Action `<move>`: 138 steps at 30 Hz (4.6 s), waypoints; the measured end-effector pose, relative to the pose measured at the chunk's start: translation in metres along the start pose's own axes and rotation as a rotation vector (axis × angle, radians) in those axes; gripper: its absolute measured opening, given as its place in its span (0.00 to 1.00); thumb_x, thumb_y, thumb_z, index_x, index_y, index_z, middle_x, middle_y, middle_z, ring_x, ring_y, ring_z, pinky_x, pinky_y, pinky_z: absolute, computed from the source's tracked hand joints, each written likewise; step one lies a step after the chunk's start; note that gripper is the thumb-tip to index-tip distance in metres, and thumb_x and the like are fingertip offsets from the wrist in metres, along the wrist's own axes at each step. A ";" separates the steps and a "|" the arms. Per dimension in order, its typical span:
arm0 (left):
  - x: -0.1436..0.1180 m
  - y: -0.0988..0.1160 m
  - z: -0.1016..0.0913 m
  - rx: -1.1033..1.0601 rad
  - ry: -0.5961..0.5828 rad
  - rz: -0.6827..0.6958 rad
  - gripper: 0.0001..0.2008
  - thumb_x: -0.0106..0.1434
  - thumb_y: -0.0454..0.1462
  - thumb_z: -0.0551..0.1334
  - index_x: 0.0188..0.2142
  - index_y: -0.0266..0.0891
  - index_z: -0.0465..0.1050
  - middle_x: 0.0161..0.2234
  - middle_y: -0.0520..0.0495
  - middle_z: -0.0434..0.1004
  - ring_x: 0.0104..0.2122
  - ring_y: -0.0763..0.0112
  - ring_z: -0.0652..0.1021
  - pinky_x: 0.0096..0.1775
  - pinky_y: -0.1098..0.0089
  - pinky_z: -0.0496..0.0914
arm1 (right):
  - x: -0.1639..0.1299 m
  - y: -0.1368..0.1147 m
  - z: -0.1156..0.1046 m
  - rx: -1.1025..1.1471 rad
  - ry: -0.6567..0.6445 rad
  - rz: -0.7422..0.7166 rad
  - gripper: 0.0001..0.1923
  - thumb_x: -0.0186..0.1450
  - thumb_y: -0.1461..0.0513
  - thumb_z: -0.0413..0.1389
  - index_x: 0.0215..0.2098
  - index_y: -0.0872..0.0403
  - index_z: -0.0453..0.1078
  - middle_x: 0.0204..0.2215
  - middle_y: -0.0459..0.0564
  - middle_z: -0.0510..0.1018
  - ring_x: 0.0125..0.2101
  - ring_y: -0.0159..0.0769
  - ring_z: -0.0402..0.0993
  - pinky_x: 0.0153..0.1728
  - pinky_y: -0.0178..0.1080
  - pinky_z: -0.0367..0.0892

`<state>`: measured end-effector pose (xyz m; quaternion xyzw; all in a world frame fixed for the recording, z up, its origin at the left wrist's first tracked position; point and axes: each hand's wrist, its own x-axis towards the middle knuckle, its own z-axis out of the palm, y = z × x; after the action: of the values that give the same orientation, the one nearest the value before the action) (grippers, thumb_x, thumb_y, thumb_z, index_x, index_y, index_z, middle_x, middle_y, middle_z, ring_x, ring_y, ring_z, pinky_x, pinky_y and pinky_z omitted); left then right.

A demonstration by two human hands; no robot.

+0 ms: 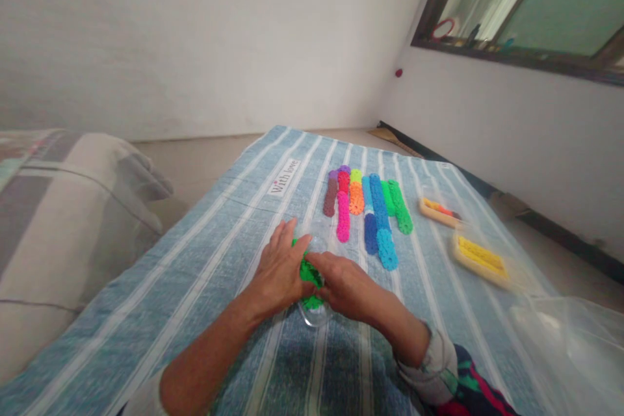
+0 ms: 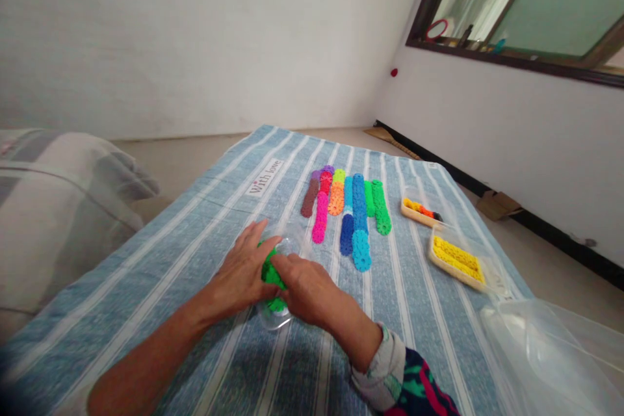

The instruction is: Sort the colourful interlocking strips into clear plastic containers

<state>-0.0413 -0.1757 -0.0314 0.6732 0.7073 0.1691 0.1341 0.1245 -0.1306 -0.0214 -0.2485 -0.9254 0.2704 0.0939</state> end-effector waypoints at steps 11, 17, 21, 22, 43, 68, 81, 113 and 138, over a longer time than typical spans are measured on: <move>0.007 -0.007 -0.002 0.081 -0.004 -0.048 0.42 0.40 0.42 0.68 0.57 0.37 0.66 0.68 0.33 0.50 0.67 0.35 0.50 0.63 0.45 0.55 | -0.042 0.105 -0.072 -0.127 0.636 0.340 0.12 0.61 0.64 0.56 0.43 0.53 0.74 0.37 0.51 0.79 0.31 0.35 0.74 0.38 0.40 0.68; 0.008 -0.023 0.013 0.098 0.053 0.010 0.42 0.41 0.44 0.68 0.58 0.36 0.67 0.69 0.33 0.49 0.67 0.36 0.49 0.63 0.45 0.54 | -0.057 0.185 -0.088 -0.283 0.517 0.685 0.22 0.59 0.62 0.60 0.52 0.56 0.72 0.42 0.55 0.78 0.38 0.41 0.75 0.43 0.42 0.67; 0.010 -0.036 0.025 0.099 0.111 0.052 0.41 0.40 0.45 0.68 0.56 0.38 0.68 0.68 0.35 0.51 0.67 0.36 0.50 0.63 0.44 0.55 | -0.054 0.202 -0.086 -0.273 0.414 0.702 0.27 0.60 0.59 0.61 0.57 0.55 0.68 0.46 0.55 0.77 0.41 0.40 0.75 0.43 0.40 0.65; 0.011 -0.037 0.025 0.102 0.110 0.056 0.41 0.40 0.45 0.68 0.56 0.38 0.69 0.68 0.35 0.51 0.67 0.36 0.51 0.63 0.44 0.55 | -0.052 0.204 -0.086 -0.279 0.402 0.701 0.27 0.60 0.59 0.61 0.57 0.54 0.68 0.46 0.55 0.77 0.42 0.41 0.75 0.43 0.40 0.65; 0.007 -0.011 0.001 0.093 -0.017 -0.012 0.39 0.43 0.43 0.68 0.56 0.35 0.71 0.68 0.33 0.50 0.67 0.37 0.50 0.64 0.47 0.54 | -0.048 0.202 -0.079 -0.370 0.494 0.718 0.13 0.56 0.60 0.61 0.39 0.55 0.69 0.36 0.50 0.77 0.38 0.40 0.71 0.34 0.36 0.60; 0.001 0.000 -0.003 -0.003 -0.074 -0.020 0.39 0.43 0.43 0.72 0.56 0.34 0.69 0.69 0.31 0.44 0.68 0.36 0.45 0.65 0.46 0.50 | -0.027 0.027 -0.061 0.230 0.116 0.037 0.05 0.55 0.67 0.61 0.32 0.55 0.73 0.27 0.43 0.74 0.27 0.29 0.68 0.29 0.33 0.61; 0.000 -0.001 -0.005 -0.074 -0.049 0.042 0.35 0.47 0.49 0.69 0.53 0.36 0.70 0.69 0.31 0.48 0.67 0.35 0.49 0.63 0.43 0.52 | -0.001 0.002 -0.027 0.085 -0.291 0.015 0.07 0.54 0.71 0.60 0.30 0.56 0.73 0.23 0.41 0.71 0.24 0.27 0.63 0.27 0.31 0.55; 0.017 -0.026 0.010 -0.548 0.301 -0.198 0.28 0.57 0.46 0.57 0.55 0.37 0.69 0.55 0.39 0.76 0.53 0.56 0.77 0.57 0.57 0.68 | -0.006 -0.001 -0.031 0.037 -0.095 0.030 0.18 0.59 0.65 0.63 0.48 0.56 0.71 0.38 0.52 0.79 0.33 0.36 0.76 0.35 0.35 0.67; 0.026 -0.043 0.012 -0.795 0.299 -0.321 0.25 0.51 0.54 0.63 0.42 0.40 0.77 0.38 0.47 0.83 0.39 0.58 0.80 0.45 0.64 0.73 | -0.022 0.229 -0.104 -0.292 0.375 0.621 0.29 0.56 0.61 0.64 0.55 0.54 0.70 0.47 0.54 0.78 0.47 0.46 0.73 0.47 0.40 0.64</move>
<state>-0.0764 -0.1510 -0.0594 0.4192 0.6945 0.5001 0.3031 0.2688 0.0722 -0.0605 -0.5725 -0.8017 0.1014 0.1387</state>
